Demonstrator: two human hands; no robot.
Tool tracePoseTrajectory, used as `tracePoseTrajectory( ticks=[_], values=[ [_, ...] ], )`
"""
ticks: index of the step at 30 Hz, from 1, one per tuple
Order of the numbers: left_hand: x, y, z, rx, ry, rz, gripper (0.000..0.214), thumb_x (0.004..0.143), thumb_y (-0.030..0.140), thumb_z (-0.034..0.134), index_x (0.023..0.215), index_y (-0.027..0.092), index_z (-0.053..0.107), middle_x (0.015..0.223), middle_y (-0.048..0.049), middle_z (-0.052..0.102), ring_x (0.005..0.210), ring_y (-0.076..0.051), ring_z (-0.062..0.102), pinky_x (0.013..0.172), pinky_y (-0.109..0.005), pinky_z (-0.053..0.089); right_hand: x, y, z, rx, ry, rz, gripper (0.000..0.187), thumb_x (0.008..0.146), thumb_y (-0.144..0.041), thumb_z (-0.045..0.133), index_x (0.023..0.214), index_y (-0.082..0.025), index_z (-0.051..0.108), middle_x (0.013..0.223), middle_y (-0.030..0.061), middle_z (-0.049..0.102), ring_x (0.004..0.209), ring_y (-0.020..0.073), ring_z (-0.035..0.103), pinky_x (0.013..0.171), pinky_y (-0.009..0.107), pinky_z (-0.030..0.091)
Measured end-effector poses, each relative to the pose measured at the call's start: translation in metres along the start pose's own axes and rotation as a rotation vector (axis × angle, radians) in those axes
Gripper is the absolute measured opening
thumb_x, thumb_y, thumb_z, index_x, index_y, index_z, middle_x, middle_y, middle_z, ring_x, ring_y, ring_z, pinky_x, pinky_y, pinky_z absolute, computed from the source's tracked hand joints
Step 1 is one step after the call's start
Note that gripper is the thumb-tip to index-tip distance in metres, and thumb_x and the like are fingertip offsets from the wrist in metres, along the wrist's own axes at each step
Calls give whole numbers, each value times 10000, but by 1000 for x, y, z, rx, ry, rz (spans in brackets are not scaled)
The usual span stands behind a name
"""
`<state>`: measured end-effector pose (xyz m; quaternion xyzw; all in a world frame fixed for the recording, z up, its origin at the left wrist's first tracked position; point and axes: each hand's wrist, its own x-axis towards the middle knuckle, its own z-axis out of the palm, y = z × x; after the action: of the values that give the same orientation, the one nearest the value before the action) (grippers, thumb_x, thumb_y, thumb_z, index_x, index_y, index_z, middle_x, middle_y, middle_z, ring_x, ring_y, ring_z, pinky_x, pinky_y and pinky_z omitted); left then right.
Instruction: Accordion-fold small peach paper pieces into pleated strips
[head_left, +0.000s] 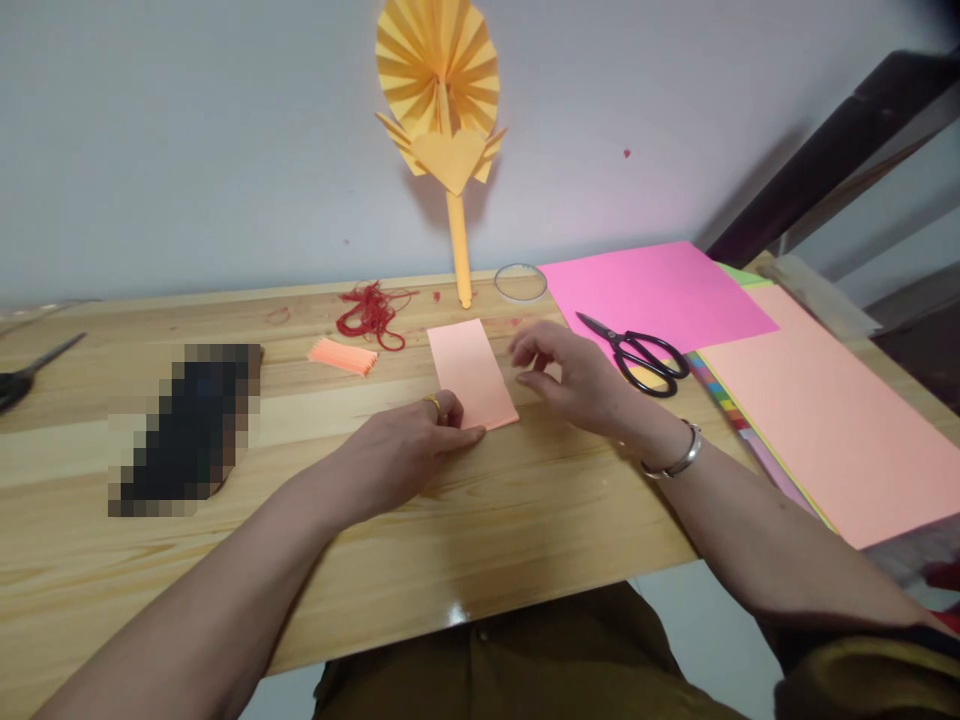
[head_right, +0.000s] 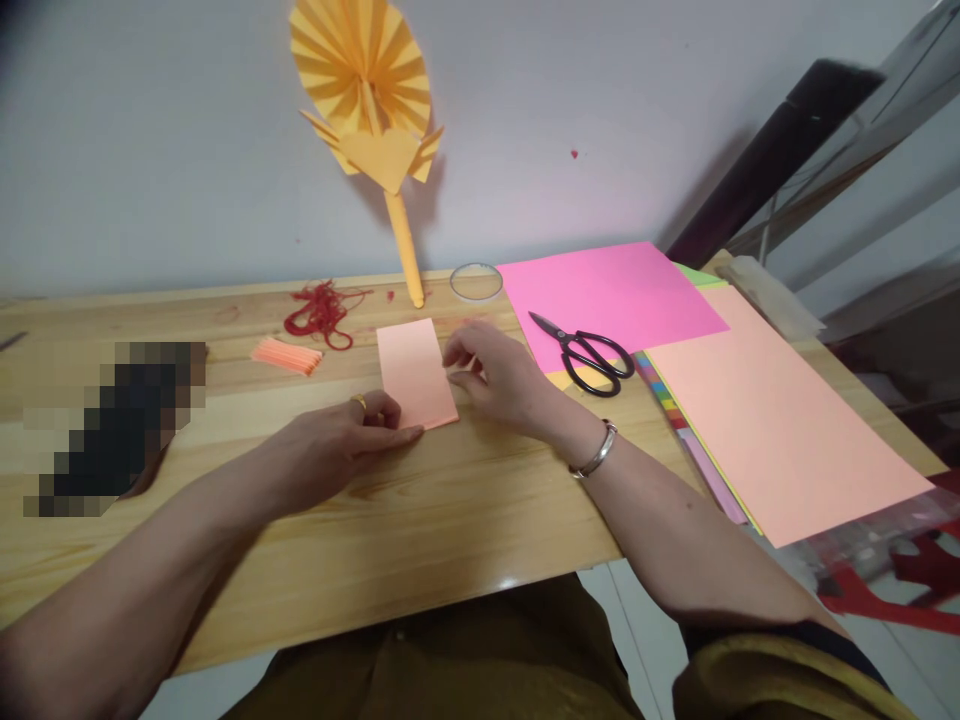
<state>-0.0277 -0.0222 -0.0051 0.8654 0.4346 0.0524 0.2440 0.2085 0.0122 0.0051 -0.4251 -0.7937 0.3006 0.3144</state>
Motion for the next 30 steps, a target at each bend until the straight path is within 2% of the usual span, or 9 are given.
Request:
tracePoseTrajectory(
  ticks=[2,4,8,12,16,19,23,26,30],
  values=[
    [0,0,0,26,-14,2,288,871,372,419,1077,353,618,939,-1,584,679,-126,499,619,-238,351,-2,-5,5,240,-94,31,97,805,-113,459,846,-158,535,806,32,598,720,127,575,684,287,491],
    [0,-1,0,65,-28,18,298,878,356,415,1105,387,606,959,5,572,676,-122,490,617,-240,338,-5,-7,11,319,-161,36,136,813,-99,431,843,-160,549,767,11,595,669,100,570,645,247,482],
    [0,-1,1,120,-43,38,334,869,311,429,1147,420,580,986,8,556,685,-120,480,615,-238,329,-7,-5,21,173,-200,-27,184,810,-73,412,831,-166,569,751,-4,603,676,92,559,657,225,451],
    [0,1,-1,162,-53,45,348,871,308,428,1162,439,566,997,4,553,687,-122,491,619,-243,339,-6,-5,20,52,-295,-59,202,803,-65,408,836,-172,576,760,-6,610,684,98,537,659,227,422],
    [2,6,-6,117,-22,71,327,893,301,390,1100,388,627,975,-9,568,663,-106,504,607,-241,360,-5,-7,19,15,-319,-60,208,807,-67,403,842,-175,577,779,-4,610,702,102,526,663,229,403],
    [4,9,-11,-45,32,117,292,873,276,429,1003,296,690,952,-23,599,698,-108,538,612,-231,396,-6,-5,20,19,-318,-62,206,813,-73,404,859,-175,577,784,-5,607,704,102,526,667,231,405],
    [8,9,-14,-263,235,44,255,816,220,473,901,182,711,909,-54,649,740,-136,586,593,-230,438,-6,-5,20,42,-313,-58,205,821,-80,409,890,-175,576,791,-1,604,720,108,535,684,240,417],
    [12,5,-7,-238,328,9,222,802,216,500,872,166,704,872,-51,669,706,-137,595,592,-242,447,-5,-5,19,54,-315,-49,208,824,-78,407,899,-172,578,796,4,606,725,110,535,690,244,419],
    [16,-1,7,-97,312,56,213,838,233,494,862,199,703,870,-30,684,725,-138,607,660,-267,459,-5,-6,18,41,-314,-51,220,821,-64,398,886,-166,581,779,-1,601,707,102,522,685,235,418]
  ],
)
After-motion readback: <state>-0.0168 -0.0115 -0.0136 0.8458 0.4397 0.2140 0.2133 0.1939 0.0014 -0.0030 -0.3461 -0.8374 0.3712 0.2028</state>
